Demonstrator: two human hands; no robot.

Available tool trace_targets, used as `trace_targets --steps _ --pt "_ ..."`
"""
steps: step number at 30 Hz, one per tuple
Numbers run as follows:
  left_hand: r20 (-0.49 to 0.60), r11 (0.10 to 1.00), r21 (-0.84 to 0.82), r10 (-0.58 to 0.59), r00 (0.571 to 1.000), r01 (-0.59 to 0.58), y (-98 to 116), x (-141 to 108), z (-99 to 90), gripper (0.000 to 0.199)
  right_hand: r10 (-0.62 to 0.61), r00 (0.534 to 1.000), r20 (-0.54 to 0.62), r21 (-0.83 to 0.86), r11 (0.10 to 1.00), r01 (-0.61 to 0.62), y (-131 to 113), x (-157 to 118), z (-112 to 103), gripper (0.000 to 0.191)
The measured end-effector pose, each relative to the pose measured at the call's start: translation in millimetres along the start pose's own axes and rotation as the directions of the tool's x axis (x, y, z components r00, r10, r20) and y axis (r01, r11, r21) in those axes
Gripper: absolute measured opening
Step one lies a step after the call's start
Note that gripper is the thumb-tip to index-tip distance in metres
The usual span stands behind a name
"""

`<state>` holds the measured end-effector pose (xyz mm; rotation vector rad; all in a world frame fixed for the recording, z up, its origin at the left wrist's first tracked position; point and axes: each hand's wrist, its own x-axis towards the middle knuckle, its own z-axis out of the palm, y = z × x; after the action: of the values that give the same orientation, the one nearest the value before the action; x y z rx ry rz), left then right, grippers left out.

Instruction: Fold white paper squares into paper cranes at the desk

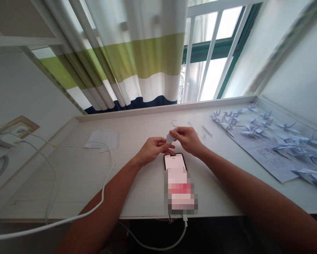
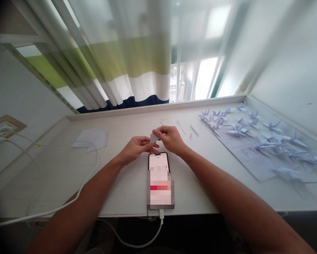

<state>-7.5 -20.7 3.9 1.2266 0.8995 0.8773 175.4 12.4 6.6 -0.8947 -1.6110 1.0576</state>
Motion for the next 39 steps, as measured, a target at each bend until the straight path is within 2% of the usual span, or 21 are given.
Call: trace_targets --steps 5,9,12,15,17,22,24,27,30,32,35,39 --pt "-0.024 0.999 0.02 0.038 0.999 -0.037 -4 3 -1.0 0.044 0.005 1.0 -0.025 -0.039 0.999 -0.006 1 1 -4 0.045" --pt "-0.129 0.987 0.125 0.115 0.985 -0.099 -12 8 -4.1 0.04 0.132 0.991 -0.019 -0.049 0.99 -0.133 0 1 -6 0.045" --pt "-0.187 0.934 0.293 0.265 0.946 -0.203 -15 9 -5.6 0.035 0.179 0.983 0.04 0.07 0.981 -0.182 -3 0 -4 0.046" --pt "-0.196 0.841 0.461 0.407 0.892 -0.282 -14 7 -4.2 0.033 0.126 0.992 0.015 0.161 0.979 -0.127 -4 0 -1 0.038" --pt "-0.195 0.821 0.49 0.431 0.881 -0.293 -13 5 -3.1 0.033 0.095 0.995 -0.017 0.16 0.983 -0.091 -4 0 -1 0.032" --pt "-0.27 0.901 0.329 0.377 0.886 -0.283 -10 8 -4.2 0.037 0.046 0.999 0.013 0.145 0.988 -0.048 0 -1 -3 0.04" --pt "-0.241 0.927 0.245 0.343 0.908 -0.285 -9 9 -4.4 0.042 0.031 0.999 0.042 0.163 0.986 -0.037 1 -1 -2 0.044" --pt "-0.19 0.947 0.17 0.302 0.934 -0.272 -7 8 -3.3 0.032 0.002 0.999 0.053 0.163 0.987 -0.011 1 -1 -1 0.046" --pt "-0.217 0.972 0.088 0.232 0.948 -0.218 -5 6 -1.0 0.031 -0.097 0.994 -0.044 -0.055 0.994 0.094 -1 -2 -2 0.034" --pt "-0.231 0.984 0.008 0.173 0.958 -0.176 -2 5 0.8 0.035 -0.22 0.974 -0.06 -0.279 0.94 0.196 -2 -3 -3 0.02" --pt "-0.244 0.982 -0.098 0.132 0.961 -0.159 1 4 2.6 0.044 -0.339 0.936 0.092 -0.466 0.816 0.341 -2 -4 -3 0.016" --pt "-0.269 0.975 -0.168 0.098 0.958 -0.147 2 5 0.4 0.048 -0.36 0.903 0.235 -0.546 0.719 0.429 2 -5 -1 0.028"
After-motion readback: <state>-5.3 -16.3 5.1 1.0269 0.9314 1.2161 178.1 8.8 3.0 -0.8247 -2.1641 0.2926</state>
